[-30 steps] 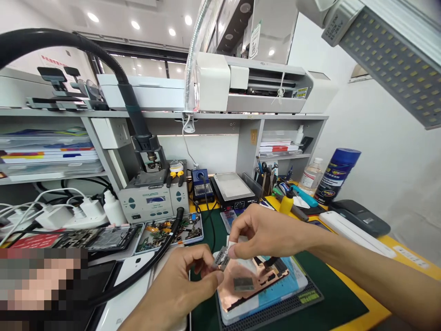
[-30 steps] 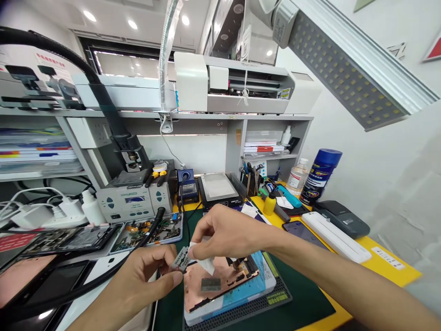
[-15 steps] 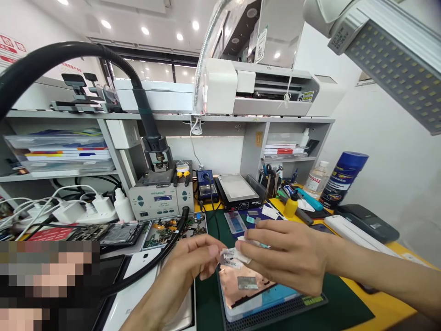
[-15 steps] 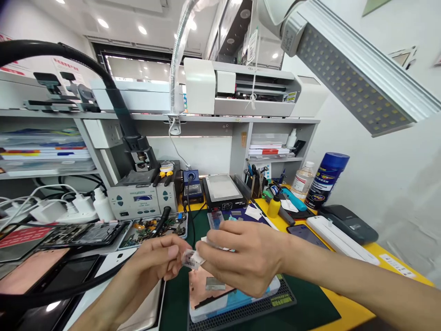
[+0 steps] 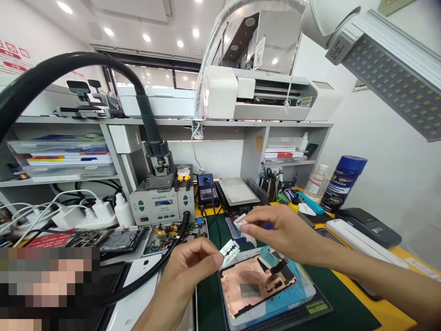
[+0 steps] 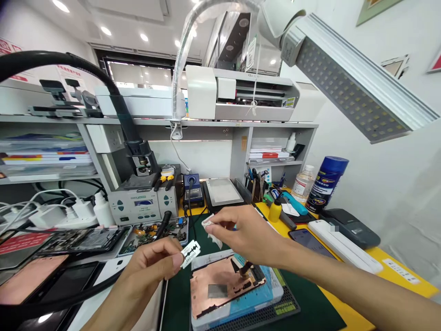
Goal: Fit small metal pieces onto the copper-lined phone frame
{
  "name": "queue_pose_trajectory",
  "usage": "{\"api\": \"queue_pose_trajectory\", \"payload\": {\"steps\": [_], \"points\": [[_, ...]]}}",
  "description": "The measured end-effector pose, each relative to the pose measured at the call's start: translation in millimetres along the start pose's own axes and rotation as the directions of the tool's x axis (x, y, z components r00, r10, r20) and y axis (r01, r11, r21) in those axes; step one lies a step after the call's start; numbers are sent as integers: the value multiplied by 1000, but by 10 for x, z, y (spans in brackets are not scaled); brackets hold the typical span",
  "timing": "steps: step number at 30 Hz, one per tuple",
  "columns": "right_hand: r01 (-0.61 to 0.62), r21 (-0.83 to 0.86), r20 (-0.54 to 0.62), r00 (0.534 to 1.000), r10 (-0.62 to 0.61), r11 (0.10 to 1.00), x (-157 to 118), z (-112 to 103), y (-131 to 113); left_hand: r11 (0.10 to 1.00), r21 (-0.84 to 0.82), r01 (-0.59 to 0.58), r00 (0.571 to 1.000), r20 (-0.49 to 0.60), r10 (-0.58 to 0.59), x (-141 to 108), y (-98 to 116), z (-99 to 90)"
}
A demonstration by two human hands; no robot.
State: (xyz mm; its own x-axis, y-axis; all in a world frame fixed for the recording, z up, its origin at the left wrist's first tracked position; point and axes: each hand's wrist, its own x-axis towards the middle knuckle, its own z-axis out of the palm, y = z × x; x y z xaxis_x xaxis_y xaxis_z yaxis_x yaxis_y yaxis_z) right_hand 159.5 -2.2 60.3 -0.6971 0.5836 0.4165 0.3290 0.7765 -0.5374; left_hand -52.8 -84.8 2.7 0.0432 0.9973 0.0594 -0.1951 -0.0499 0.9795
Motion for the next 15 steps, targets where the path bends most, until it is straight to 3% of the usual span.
{"api": "queue_pose_trajectory", "payload": {"steps": [2,4,8,15], "points": [[-290,250,197,949,244,924,19,-19,-60,999,-5,-51,998,-35,51,-9,1,27],[-412,430,331,900,285,803,34,-32,-106,996,2,-84,995,-57,84,-15,-7,43],[-481,562,400,870,287,673,53,-29,-171,993,44,-107,992,-64,109,-10,-40,38],[-475,530,423,866,266,703,70,9,-152,987,117,-105,989,-87,116,-4,-127,13]]}}
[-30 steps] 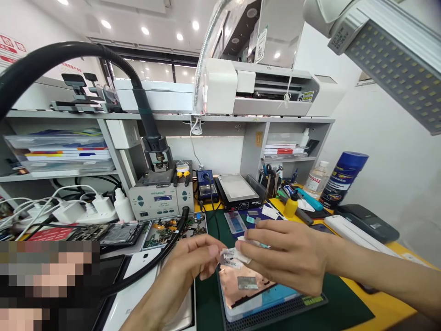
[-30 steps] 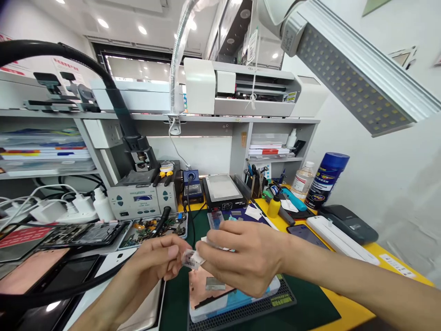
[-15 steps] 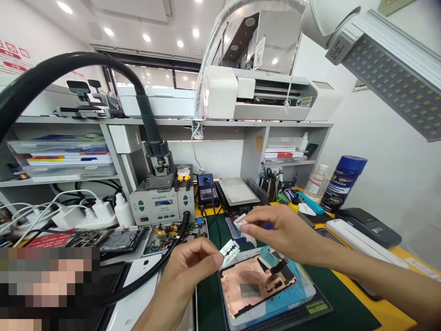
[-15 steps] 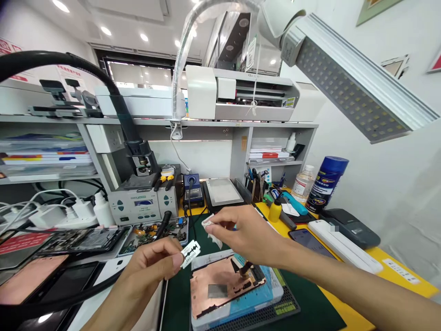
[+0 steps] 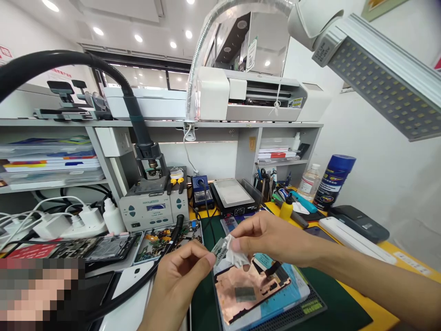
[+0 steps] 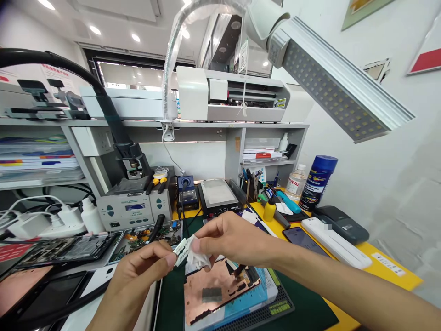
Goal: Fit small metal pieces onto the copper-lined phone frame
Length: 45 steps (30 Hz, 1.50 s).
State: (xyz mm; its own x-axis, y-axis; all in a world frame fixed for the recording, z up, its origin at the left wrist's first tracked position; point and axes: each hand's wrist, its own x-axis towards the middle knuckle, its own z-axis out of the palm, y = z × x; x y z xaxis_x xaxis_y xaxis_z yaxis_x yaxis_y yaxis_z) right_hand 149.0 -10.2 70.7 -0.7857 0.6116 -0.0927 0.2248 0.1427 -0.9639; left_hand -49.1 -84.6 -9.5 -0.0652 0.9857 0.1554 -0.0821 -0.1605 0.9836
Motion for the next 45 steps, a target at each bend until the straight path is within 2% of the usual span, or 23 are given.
{"api": "queue_pose_trajectory", "payload": {"steps": [3,5,7,10,12,17,19,21,24,29,31,33,35,38,40,42,45], "points": [[-6,-151,-57,998,-3,989,24,-21,24,996,92,-16,999,41,12,6,49,25],[5,-298,-70,997,-27,954,35,-44,27,976,217,-22,995,103,0,41,140,59],[41,-429,-43,997,-65,902,44,-78,28,920,391,-24,988,152,-39,107,252,104],[103,-549,-15,991,-133,830,63,-162,48,810,584,-43,985,161,-65,240,363,176],[128,-542,-4,988,-155,831,84,-242,89,794,606,-44,982,172,-77,324,360,216],[117,-382,48,993,-107,917,143,-446,284,822,569,-25,980,178,-93,455,185,295],[95,-405,29,995,-91,909,144,-471,365,824,566,-13,977,182,-110,481,119,323],[88,-490,-20,994,-112,868,125,-450,426,819,574,-12,974,192,-121,499,79,350],[127,-634,-58,976,-210,763,74,-385,476,788,615,-23,965,219,-143,507,65,395],[283,-770,130,947,-295,572,34,-436,519,647,759,-66,964,215,-155,464,79,409],[281,-801,127,943,-308,528,29,-532,535,613,786,-76,964,215,-156,442,77,356],[227,-805,35,940,-338,548,20,-629,545,641,766,-48,963,205,-172,431,74,286],[190,-741,-37,946,-322,644,12,-692,547,706,708,5,962,190,-198,433,75,233],[178,-540,-68,965,-253,823,16,-697,551,793,607,49,963,180,-198,440,85,230],[185,-386,-77,970,-231,904,29,-667,560,846,529,69,971,157,-177,437,92,269],[190,-296,-84,971,-224,936,41,-632,569,879,469,82,979,129,-160,427,95,315],[171,-293,-92,974,-206,941,48,-593,570,894,440,82,983,112,-145,416,84,358]]}}
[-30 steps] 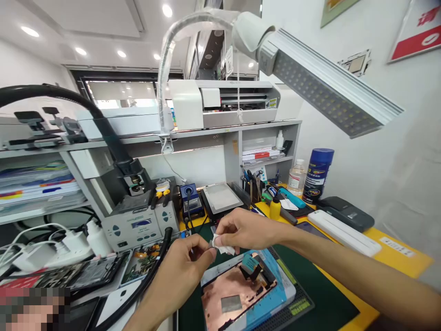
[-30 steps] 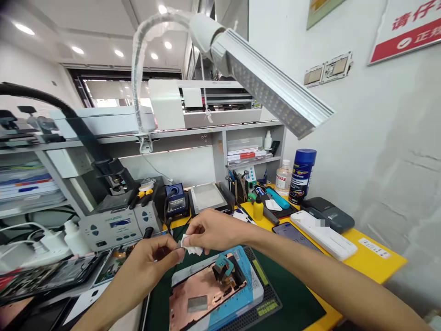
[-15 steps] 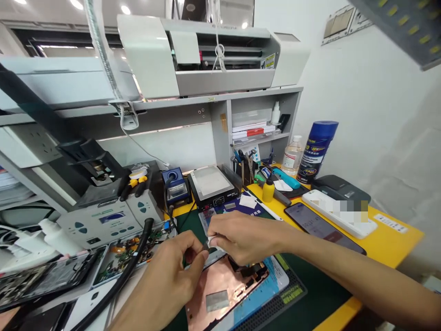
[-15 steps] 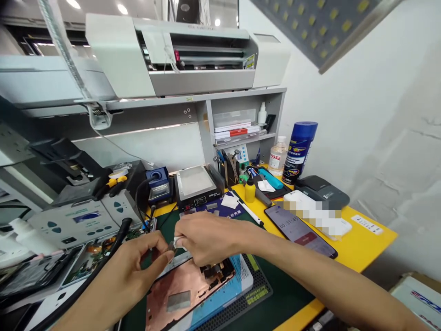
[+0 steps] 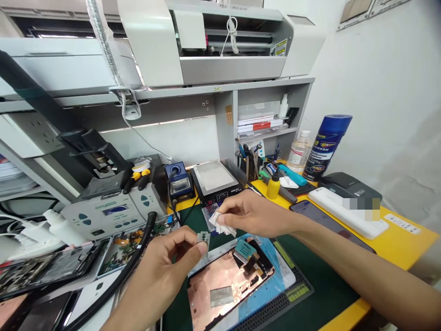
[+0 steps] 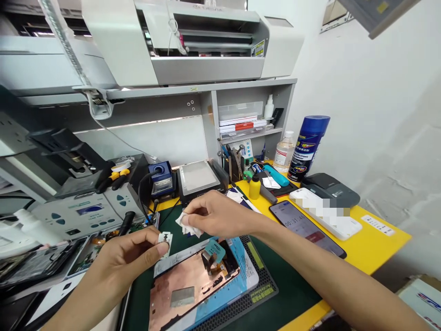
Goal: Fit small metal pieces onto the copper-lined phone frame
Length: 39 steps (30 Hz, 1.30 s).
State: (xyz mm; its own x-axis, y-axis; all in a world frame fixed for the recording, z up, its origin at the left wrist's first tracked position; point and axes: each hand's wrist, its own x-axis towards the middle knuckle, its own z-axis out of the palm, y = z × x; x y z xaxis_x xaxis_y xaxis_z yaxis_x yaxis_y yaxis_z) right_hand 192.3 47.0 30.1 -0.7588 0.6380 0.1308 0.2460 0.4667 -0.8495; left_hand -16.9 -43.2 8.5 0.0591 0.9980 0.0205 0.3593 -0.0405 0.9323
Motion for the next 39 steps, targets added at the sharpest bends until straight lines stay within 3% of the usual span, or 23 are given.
{"api": "queue_pose_trajectory", "payload": {"steps": [5,8,11,15,18,22,25,28,33,39], "points": [[-18,63,100,995,11,998,4,32,-12,1000,1,2,1000,-1,-2,19,-67,13],[-49,49,138,989,42,998,7,85,-9,999,39,7,998,56,-10,28,-108,13],[-53,-107,111,992,65,993,-4,174,-31,996,89,7,996,88,-15,22,-109,28],[112,-437,51,994,-100,892,-23,254,-77,984,179,2,998,64,-13,8,-60,52],[202,-506,75,979,-190,838,-17,237,-81,967,253,-22,999,35,14,5,-24,50],[132,-359,43,991,-125,924,-1,137,-37,969,243,-40,999,37,32,2,-22,38],[36,-121,114,993,-23,992,5,50,17,983,177,-41,999,41,34,3,-42,35],[-23,14,142,990,20,1000,12,6,60,995,100,-30,999,30,27,7,-53,32],[-34,62,99,995,28,998,18,58,57,1000,9,-3,999,-33,3,20,-49,44],[-90,116,55,995,84,989,24,134,37,997,69,-14,987,-161,25,24,-70,131]]}}
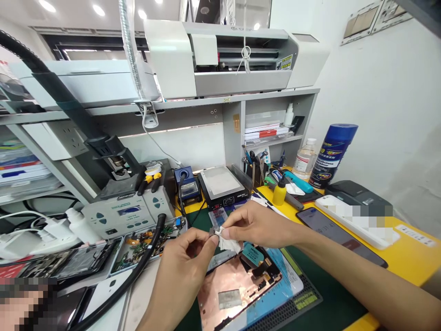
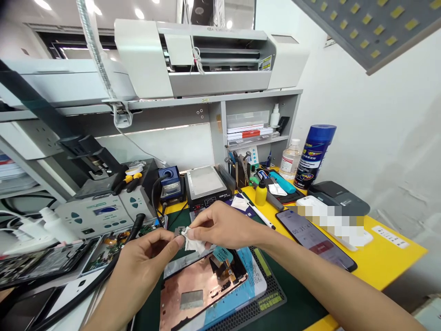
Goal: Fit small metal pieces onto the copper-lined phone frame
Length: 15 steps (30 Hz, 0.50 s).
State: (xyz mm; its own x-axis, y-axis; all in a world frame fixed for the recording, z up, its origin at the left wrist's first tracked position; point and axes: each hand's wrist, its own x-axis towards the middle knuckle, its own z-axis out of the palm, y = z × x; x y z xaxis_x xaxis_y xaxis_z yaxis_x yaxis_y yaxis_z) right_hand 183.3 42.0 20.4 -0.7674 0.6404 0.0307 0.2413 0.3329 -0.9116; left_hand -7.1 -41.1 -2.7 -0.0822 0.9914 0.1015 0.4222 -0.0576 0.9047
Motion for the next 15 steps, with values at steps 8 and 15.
{"api": "queue_pose_trajectory", "payload": {"steps": [8,15], "points": [[-97,99,-6,995,98,990,6,36,0,835,453,-312,889,-170,424,-52,-100,142],[-27,131,-76,996,37,991,-1,-78,4,991,-128,35,998,-48,-41,-12,-35,35]]}}
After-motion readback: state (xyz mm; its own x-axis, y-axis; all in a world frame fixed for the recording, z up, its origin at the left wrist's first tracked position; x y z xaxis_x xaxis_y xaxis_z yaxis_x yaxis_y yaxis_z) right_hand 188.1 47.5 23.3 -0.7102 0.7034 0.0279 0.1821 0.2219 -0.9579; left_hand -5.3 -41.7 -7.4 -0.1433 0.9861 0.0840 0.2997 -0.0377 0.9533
